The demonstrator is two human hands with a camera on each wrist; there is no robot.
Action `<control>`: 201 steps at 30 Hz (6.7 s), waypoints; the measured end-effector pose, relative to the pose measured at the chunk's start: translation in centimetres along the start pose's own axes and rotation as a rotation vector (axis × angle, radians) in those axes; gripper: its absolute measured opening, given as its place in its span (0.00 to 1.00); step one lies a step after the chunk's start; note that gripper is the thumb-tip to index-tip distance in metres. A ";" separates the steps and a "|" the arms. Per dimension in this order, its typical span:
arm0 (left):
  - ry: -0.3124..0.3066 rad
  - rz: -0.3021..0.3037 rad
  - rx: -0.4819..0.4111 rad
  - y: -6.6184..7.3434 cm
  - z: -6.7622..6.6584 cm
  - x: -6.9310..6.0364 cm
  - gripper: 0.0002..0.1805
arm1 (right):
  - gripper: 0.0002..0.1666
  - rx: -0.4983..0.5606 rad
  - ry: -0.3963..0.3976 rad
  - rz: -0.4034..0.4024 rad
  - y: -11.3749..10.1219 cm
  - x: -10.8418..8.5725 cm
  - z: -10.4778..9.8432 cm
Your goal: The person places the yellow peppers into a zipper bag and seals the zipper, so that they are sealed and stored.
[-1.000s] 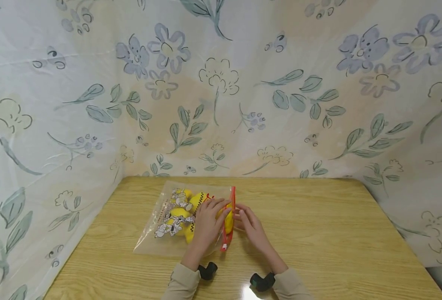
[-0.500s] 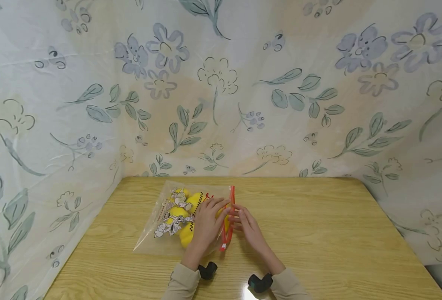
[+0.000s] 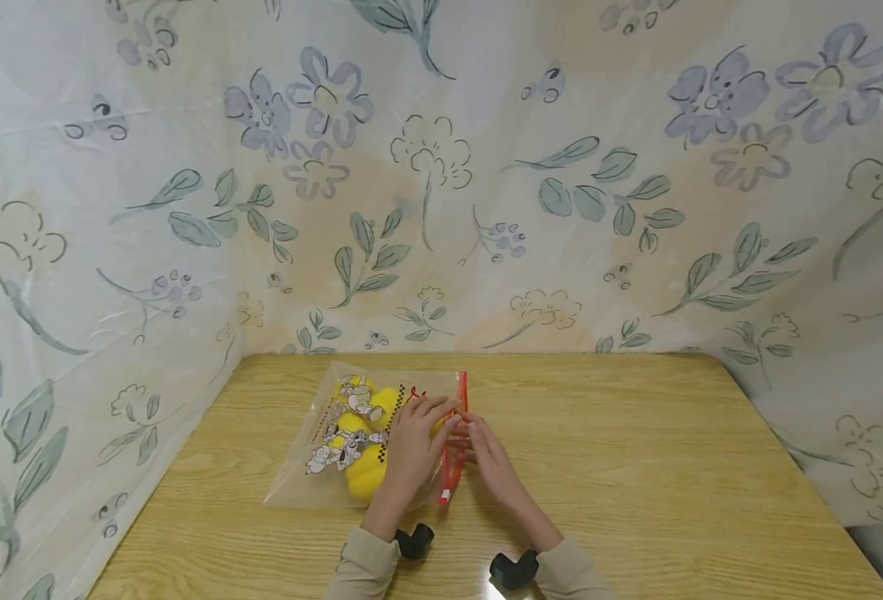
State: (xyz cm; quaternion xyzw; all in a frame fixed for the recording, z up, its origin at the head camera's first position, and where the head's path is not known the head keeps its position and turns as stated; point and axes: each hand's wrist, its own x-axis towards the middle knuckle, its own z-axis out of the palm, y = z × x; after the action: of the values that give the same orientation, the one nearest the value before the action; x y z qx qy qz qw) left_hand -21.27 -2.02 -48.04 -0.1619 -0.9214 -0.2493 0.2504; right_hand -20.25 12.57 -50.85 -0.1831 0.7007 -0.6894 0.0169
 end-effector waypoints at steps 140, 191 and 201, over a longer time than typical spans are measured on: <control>-0.961 0.023 -0.241 -5.4 -1.5 12.9 0.18 | 0.13 -0.303 -0.204 0.010 -0.9 -5.6 2.1; -0.589 -0.123 -0.268 -5.2 -0.9 13.5 0.08 | 0.22 -0.113 -0.256 -0.021 1.2 -6.6 -0.2; -0.578 -0.065 -0.367 -6.2 -0.3 13.3 0.08 | 0.30 -0.041 -0.223 0.078 1.3 -6.8 0.0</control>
State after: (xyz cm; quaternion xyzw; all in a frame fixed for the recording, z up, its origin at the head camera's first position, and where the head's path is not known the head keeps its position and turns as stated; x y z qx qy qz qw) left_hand -34.71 -4.93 -42.95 -0.2389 -0.8987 -0.3626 -0.0622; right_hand -14.22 14.41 -53.67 -0.2315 0.7148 -0.6493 0.1177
